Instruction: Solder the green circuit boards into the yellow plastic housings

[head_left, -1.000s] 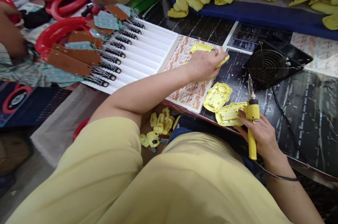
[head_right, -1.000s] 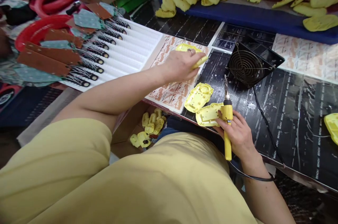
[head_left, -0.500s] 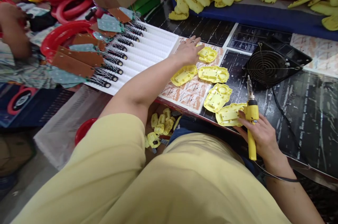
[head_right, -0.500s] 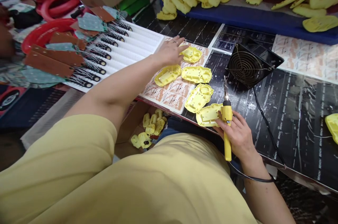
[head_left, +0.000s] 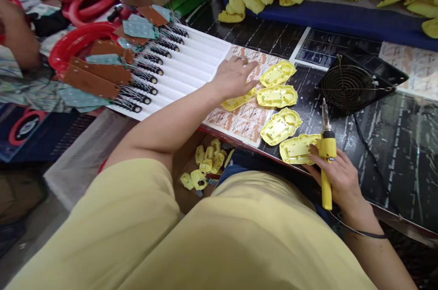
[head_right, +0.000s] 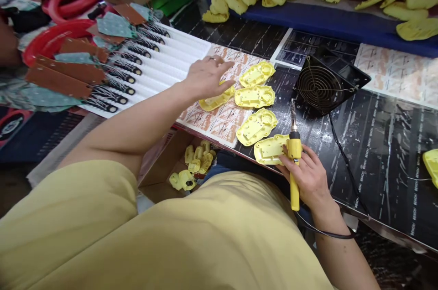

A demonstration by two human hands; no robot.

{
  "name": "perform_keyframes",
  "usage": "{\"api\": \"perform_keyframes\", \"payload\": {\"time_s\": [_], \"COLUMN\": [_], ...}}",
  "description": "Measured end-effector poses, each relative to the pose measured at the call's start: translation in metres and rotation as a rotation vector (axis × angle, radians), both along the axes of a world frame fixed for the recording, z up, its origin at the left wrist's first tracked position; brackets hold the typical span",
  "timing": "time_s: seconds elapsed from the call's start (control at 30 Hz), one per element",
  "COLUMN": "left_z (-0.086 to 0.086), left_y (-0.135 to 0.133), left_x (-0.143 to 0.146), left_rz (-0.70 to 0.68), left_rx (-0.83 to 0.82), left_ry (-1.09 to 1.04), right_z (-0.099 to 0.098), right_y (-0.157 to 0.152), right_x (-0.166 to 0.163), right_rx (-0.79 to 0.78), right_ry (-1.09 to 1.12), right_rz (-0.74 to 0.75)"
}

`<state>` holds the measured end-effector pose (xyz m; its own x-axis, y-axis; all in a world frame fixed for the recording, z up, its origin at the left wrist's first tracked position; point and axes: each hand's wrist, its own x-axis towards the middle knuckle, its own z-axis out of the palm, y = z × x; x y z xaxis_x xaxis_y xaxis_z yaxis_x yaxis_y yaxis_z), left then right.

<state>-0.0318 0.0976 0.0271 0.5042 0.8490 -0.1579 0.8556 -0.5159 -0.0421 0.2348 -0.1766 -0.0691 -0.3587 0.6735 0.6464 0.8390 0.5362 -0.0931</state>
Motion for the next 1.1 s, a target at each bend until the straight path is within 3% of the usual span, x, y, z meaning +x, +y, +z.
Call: {"api": "perform_keyframes", "payload": {"time_s": [0.17, 0.3, 0.43, 0.53, 0.67, 0.77, 0.87, 0.93, 1.1], "left_z": [0.010, 0.004, -0.011, -0.021, -0.025, -0.021, -0.020, -0.022, -0.038], "left_y": [-0.017, 0.011, 0.063, 0.087, 0.095, 0.092, 0.080, 0.057, -0.044], "left_x": [-0.035, -0.039, -0.011, 0.025, 0.063, 0.072, 0.062, 0.043, -0.021], "left_rz": [0.081, 0.129, 0.164, 0.130, 0.024, 0.012, -0.033, -0.126, -0.430], "left_rx": [-0.194, -0.170, -0.077, -0.111, -0.188, -0.187, -0.140, -0.117, -0.034], "left_ry": [0.294, 0.268, 0.104, -0.030, -0.132, -0.155, -0.198, -0.223, -0.278], "right_z": [0.001, -0.003, -0.006, -0.004, 0.000, 0.002, 0.004, 0.006, 0.005], "right_y": [0.000, 0.002, 0.007, 0.010, 0.014, 0.021, 0.033, 0.037, 0.031], "right_x": [-0.001, -0.007, -0.017, -0.022, -0.028, -0.038, -0.048, -0.050, -0.029], "right_rx": [-0.033, -0.025, -0.020, -0.039, -0.062, -0.049, -0.031, -0.022, -0.010], "right_ry": [0.025, 0.053, 0.051, 0.011, -0.016, -0.018, -0.005, 0.034, 0.097], "right_rz": [0.027, 0.025, 0.017, -0.001, 0.007, -0.014, -0.013, 0.016, 0.003]}}
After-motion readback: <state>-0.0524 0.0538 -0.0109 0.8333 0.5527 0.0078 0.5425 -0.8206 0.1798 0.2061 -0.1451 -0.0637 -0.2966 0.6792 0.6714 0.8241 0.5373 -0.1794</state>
